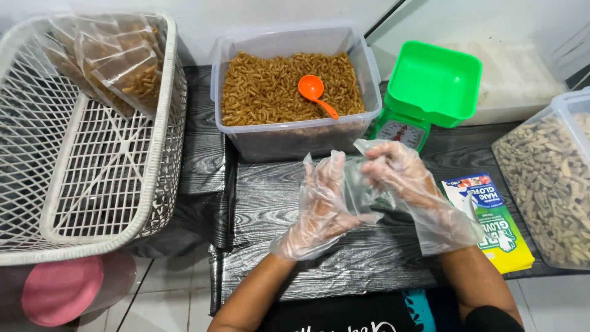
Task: Packaging dried food items into small plastic bags using a spoon and a scale.
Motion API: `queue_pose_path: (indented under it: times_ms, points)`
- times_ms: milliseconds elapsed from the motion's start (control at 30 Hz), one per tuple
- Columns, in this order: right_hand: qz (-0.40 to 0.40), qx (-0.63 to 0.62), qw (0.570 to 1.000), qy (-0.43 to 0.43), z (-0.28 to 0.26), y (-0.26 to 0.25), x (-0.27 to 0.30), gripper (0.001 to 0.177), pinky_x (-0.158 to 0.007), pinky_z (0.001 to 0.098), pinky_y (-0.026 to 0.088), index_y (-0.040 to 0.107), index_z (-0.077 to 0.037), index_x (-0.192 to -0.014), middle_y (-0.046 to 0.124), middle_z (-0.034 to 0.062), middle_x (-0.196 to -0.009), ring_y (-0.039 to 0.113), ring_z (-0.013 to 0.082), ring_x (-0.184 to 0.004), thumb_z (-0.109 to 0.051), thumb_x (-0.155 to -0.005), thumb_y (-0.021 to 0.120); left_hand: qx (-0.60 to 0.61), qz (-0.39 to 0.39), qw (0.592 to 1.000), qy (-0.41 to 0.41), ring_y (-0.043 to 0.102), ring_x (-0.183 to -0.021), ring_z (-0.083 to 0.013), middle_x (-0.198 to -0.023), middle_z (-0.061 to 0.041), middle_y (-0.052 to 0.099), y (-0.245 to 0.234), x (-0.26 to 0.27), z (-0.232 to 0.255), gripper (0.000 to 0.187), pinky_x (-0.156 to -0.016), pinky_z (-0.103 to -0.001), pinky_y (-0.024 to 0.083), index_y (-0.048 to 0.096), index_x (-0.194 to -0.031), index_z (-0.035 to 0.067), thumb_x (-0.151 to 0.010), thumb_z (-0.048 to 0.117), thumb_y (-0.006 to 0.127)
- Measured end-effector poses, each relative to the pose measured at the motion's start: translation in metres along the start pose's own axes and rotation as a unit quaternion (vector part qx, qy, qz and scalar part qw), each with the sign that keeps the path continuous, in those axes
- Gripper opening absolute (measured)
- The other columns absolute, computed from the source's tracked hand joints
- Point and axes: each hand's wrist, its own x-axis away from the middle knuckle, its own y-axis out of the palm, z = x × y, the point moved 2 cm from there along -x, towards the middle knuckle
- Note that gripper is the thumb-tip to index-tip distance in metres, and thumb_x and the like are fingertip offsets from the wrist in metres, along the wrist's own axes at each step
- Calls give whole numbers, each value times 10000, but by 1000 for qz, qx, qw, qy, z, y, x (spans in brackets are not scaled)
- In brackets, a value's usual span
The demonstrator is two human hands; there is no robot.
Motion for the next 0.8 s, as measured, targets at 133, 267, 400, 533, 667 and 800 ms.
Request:
queue_pose_path:
  times_ms: [133, 267, 400, 533, 667, 800]
  points:
    - [-15, -46, 999, -8, 1, 5, 2, 325, -554, 245, 608, 635, -1, -1202, 777, 144, -966, 741, 152, -766, -155, -930, 722, 91, 34, 995, -23, 422, -1419, -359, -1505, -222, 409, -5, 0, -8, 1382, -1266, -582, 45, 242, -1580, 76, -539, 905, 615]
    - [-36, -97, 995, 12, 38, 11, 7, 459, -530, 212, 608, 678, -19, -1180, 770, 104, -986, 715, 87, -767, -56, -761, 861, 255, -9, 965, -63, 449, -1392, -340, -1484, -186, 426, 8, 1, -18, 1300, -1243, -577, 89, 281, -1533, 94, -572, 921, 570]
    - [-21, -145, 989, 34, 25, 28, 14, 479, -402, 242, 593, 650, 21, -1182, 747, 123, -968, 685, 90, -697, -37, -752, 852, 473, -65, 873, -103, 471, -1352, -353, -1440, -167, 467, 26, 4, -27, 1170, -1195, -603, 152, 341, -1471, 112, -638, 911, 536]
    - [-23, -154, 987, 38, 38, 20, 12, 441, -385, 295, 610, 629, 39, -1172, 725, 191, -939, 700, 174, -673, -69, -789, 820, 741, -134, 639, -154, 505, -1294, -371, -1375, -139, 529, 44, 10, -34, 991, -1123, -642, 247, 431, -1377, 140, -737, 895, 486]
    - [-13, -139, 989, 51, 29, 21, 8, 414, -360, 318, 602, 591, 78, -1171, 703, 243, -946, 719, 248, -656, 0, -806, 770, 910, -188, 322, -180, 539, -1235, -390, -1309, -111, 591, 57, 11, -39, 845, -1051, -681, 343, 521, -1284, 167, -836, 879, 436]
    - [-29, -166, 985, 40, 7, 33, 15, 456, -432, 267, 621, 601, 36, -1172, 707, 185, -956, 717, 176, -698, -5, -766, 805, 957, -210, 85, -182, 562, -1196, -403, -1265, -93, 632, 65, 10, -44, 774, -1003, -707, 406, 581, -1222, 186, -902, 868, 402]
